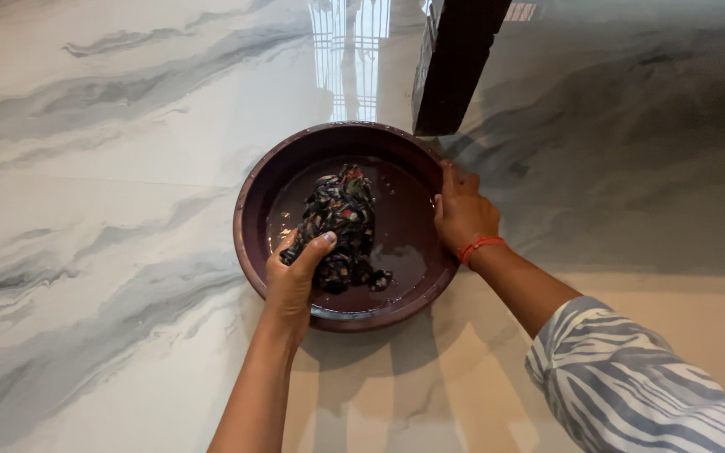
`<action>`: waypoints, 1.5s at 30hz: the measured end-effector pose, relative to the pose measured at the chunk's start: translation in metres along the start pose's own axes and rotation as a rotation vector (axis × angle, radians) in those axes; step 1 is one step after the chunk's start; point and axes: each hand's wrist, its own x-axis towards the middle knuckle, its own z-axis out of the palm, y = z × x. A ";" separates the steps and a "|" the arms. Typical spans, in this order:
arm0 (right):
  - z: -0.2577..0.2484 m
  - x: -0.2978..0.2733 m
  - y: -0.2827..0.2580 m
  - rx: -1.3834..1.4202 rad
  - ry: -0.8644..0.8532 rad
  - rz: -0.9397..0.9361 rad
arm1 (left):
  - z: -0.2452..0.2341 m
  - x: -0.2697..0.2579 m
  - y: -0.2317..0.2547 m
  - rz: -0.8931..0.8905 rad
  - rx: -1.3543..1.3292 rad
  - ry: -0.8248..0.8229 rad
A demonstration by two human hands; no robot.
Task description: The person washes a dark patterned cloth by hand on a marble floor. They rub and press the cloth against the floor, then dip it into a brown basin of water to rinse and wring it out before returning it to the floor to continue scrubbing.
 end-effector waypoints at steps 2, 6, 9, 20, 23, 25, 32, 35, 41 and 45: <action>-0.004 -0.001 0.002 0.012 -0.011 0.015 | 0.004 -0.001 -0.001 0.012 0.007 -0.022; -0.014 -0.005 0.009 0.029 -0.040 0.054 | 0.013 -0.004 -0.007 0.015 0.022 -0.059; -0.019 -0.006 0.015 0.020 -0.017 0.046 | 0.022 -0.004 -0.009 -0.010 0.024 -0.056; -0.028 -0.008 0.037 -0.032 -0.008 0.078 | 0.042 -0.009 -0.016 -0.037 0.092 -0.103; -0.029 -0.008 0.044 -0.043 -0.008 0.074 | 0.046 -0.010 -0.018 -0.054 0.111 -0.106; -0.028 -0.009 0.049 -0.062 0.002 0.071 | 0.050 -0.010 -0.020 -0.066 0.121 -0.101; -0.027 -0.006 0.070 -0.085 0.024 0.089 | 0.060 -0.003 -0.034 -0.029 0.108 -0.143; -0.030 -0.008 0.075 -0.098 0.030 0.108 | 0.063 -0.001 -0.036 -0.064 0.124 -0.120; -0.040 -0.014 0.089 -0.057 0.047 0.127 | 0.078 -0.003 -0.038 -0.061 0.092 -0.162; -0.048 -0.017 0.102 -0.050 0.046 0.124 | 0.088 -0.004 -0.040 -0.043 0.129 -0.215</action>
